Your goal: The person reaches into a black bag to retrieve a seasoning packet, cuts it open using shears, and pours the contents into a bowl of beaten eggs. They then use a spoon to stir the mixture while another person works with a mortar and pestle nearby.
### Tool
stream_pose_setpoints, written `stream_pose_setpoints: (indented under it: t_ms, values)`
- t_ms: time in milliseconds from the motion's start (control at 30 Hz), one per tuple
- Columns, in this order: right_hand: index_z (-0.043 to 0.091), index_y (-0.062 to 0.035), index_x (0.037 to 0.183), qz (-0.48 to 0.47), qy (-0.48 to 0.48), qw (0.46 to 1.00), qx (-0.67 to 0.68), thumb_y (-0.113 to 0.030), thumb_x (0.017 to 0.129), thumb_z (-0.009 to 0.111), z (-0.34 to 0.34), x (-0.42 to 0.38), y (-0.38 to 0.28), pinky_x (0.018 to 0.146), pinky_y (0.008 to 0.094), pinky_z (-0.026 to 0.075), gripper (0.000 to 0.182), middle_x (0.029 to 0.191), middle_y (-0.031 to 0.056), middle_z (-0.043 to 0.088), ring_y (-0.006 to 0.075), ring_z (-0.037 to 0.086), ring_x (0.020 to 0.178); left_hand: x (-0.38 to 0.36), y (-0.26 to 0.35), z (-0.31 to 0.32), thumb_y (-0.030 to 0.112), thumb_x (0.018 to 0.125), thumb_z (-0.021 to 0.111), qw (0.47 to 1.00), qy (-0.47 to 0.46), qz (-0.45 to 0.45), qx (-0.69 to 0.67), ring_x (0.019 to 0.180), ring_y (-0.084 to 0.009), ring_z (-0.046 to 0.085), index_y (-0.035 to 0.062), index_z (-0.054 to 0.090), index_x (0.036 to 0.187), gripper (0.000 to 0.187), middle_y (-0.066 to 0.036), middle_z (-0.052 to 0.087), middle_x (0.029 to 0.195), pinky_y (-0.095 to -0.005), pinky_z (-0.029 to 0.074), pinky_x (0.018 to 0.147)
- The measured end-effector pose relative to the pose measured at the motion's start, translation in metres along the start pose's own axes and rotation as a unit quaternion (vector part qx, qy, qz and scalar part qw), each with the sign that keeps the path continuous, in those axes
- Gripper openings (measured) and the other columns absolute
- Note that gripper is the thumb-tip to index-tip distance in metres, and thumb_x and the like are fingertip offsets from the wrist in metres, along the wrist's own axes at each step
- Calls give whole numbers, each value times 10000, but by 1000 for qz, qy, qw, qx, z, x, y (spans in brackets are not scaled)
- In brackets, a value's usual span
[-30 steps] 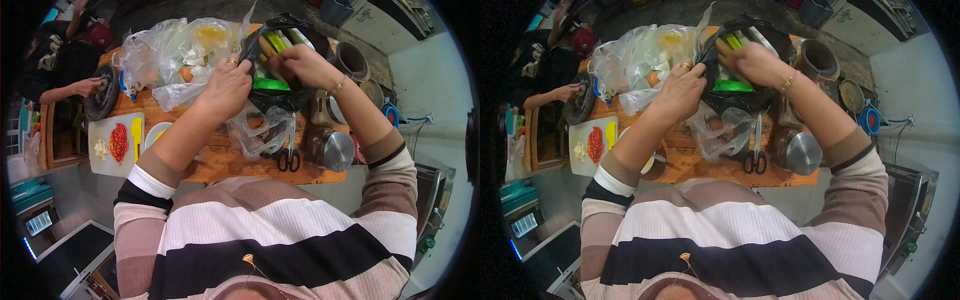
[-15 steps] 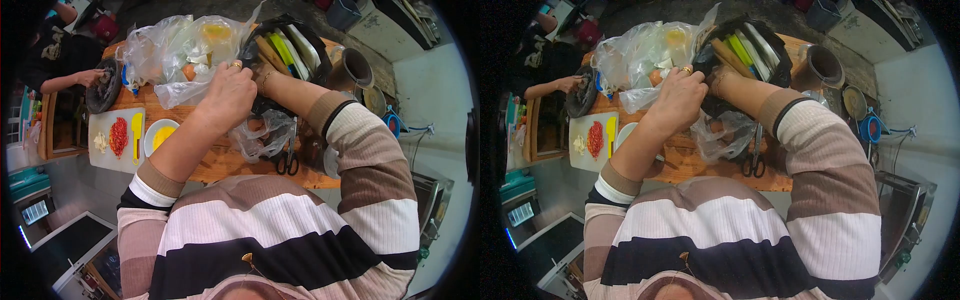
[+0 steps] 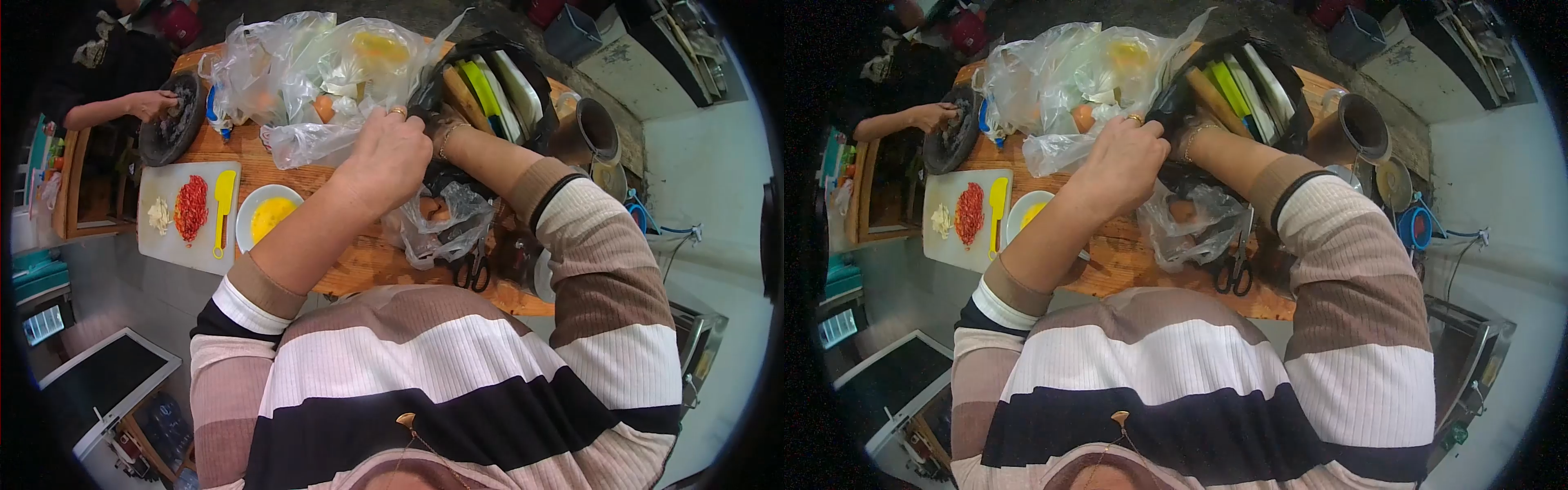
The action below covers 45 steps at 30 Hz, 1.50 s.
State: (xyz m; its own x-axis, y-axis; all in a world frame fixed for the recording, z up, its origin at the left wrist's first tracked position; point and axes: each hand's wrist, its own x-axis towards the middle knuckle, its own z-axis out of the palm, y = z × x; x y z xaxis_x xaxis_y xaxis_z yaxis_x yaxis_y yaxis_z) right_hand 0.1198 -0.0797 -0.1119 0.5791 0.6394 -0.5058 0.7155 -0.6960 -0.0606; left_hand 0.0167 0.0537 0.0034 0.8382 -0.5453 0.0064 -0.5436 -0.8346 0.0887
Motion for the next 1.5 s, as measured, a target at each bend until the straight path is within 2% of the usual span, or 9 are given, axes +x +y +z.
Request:
stream_pose_setpoints:
  t_ms: [267,533,767,867,967,1067,1167,1267,1500]
  values:
    - [604,-101,1237,23,-105,994,1,-393,894,462,-23,-21,-4,1035,401,366,473,1311,149,547,271,487,1256,1,2,6,37,687,615,1000,10,4,-23,867,-288,596,70,664,801,129,-102,591,869,-382,445,793]
    - [620,-93,1205,3,34,996,86,-390,890,464,13,7,18,1014,399,387,461,1267,158,573,282,516,1220,3,1,-6,38,685,611,997,61,15,-36,864,-287,591,69,646,784,110,-97,589,860,-383,451,790]
    - [635,-87,1177,10,84,987,133,-388,886,465,30,12,21,996,398,405,451,1229,167,596,291,542,1188,6,1,-10,48,675,630,996,74,30,-27,869,-282,590,64,635,781,107,-92,586,852,-377,455,789]
    - [641,-84,1165,1,101,986,135,-387,885,466,36,12,23,988,397,413,448,1212,171,606,295,553,1175,7,1,-9,46,664,640,996,83,25,-33,878,-280,591,62,633,774,111,-90,585,850,-376,458,788]
    - [659,-73,1100,-65,121,983,119,-362,876,472,35,11,30,929,404,452,410,1142,169,641,304,603,1093,7,1,-8,43,665,636,996,75,26,-47,863,-288,595,57,630,768,104,-96,583,849,-382,468,778]
    - [665,-66,1054,-18,155,984,90,-355,870,479,24,-7,18,889,415,467,390,1095,173,657,303,626,1041,9,2,-6,26,679,615,997,53,24,-49,843,-298,601,54,630,772,98,-106,584,850,-390,477,763]
    - [661,-67,1053,-39,86,995,-35,-349,867,481,5,-4,9,866,419,475,382,1094,185,654,309,631,1024,11,2,-4,11,692,594,998,43,26,-46,834,-302,606,53,633,780,104,-109,586,854,-393,482,760]
    - [666,-62,1040,-8,133,990,-42,-319,859,489,29,21,17,853,412,480,360,1071,187,660,310,636,1005,10,1,-5,7,698,586,998,41,20,-37,846,-299,608,53,637,786,112,-107,590,858,-392,481,766]
    - [669,-58,1037,-24,85,996,-13,-297,852,494,15,20,15,845,408,482,349,1057,185,663,309,638,995,9,-1,0,25,722,572,998,49,26,-37,847,-298,615,58,643,797,108,-103,592,862,-393,488,755]
